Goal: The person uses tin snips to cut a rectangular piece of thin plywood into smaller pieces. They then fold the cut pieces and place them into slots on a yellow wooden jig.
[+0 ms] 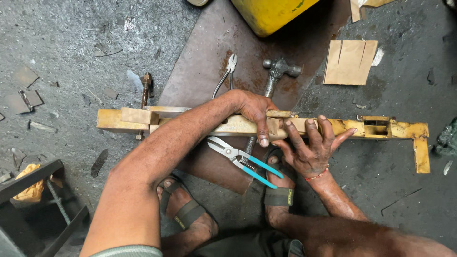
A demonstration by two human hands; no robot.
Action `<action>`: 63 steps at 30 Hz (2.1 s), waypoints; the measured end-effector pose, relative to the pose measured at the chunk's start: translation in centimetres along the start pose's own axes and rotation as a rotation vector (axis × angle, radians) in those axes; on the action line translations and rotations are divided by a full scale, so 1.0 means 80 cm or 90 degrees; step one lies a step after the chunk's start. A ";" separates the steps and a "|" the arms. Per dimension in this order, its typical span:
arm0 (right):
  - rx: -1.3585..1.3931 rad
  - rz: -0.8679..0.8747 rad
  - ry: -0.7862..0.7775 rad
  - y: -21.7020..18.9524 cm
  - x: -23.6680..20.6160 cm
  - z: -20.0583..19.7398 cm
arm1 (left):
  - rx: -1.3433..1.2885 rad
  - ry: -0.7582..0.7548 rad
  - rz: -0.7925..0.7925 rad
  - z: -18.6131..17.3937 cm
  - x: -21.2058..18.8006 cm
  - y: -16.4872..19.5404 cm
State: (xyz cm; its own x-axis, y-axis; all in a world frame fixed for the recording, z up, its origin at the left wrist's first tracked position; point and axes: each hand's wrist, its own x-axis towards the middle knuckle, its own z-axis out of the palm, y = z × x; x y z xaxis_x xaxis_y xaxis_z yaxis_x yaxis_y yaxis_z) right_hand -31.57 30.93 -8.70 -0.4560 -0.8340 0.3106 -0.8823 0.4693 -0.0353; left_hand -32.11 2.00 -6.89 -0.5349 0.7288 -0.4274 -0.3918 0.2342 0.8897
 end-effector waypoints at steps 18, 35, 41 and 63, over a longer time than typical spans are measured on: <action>0.103 0.017 -0.022 -0.014 0.035 -0.012 | -0.055 0.024 -0.011 -0.007 -0.007 -0.005; 0.123 0.032 -0.029 -0.010 0.031 -0.008 | 0.022 -0.047 -0.062 -0.028 -0.005 -0.009; 0.134 0.013 0.021 -0.007 0.010 0.008 | 0.009 -0.043 -0.086 -0.025 -0.003 -0.018; 0.341 0.073 -0.117 0.028 0.121 -0.028 | 0.041 0.534 -0.044 0.005 -0.074 0.029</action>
State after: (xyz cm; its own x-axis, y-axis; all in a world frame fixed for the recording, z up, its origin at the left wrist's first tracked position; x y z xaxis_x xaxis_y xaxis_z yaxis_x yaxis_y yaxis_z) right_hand -37.69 24.51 -3.64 -0.5234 -0.8451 0.1084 -0.7399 0.3878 -0.5497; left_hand -29.53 -1.49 -2.25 -0.8999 -0.0017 -0.4361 -0.4143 0.3154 0.8537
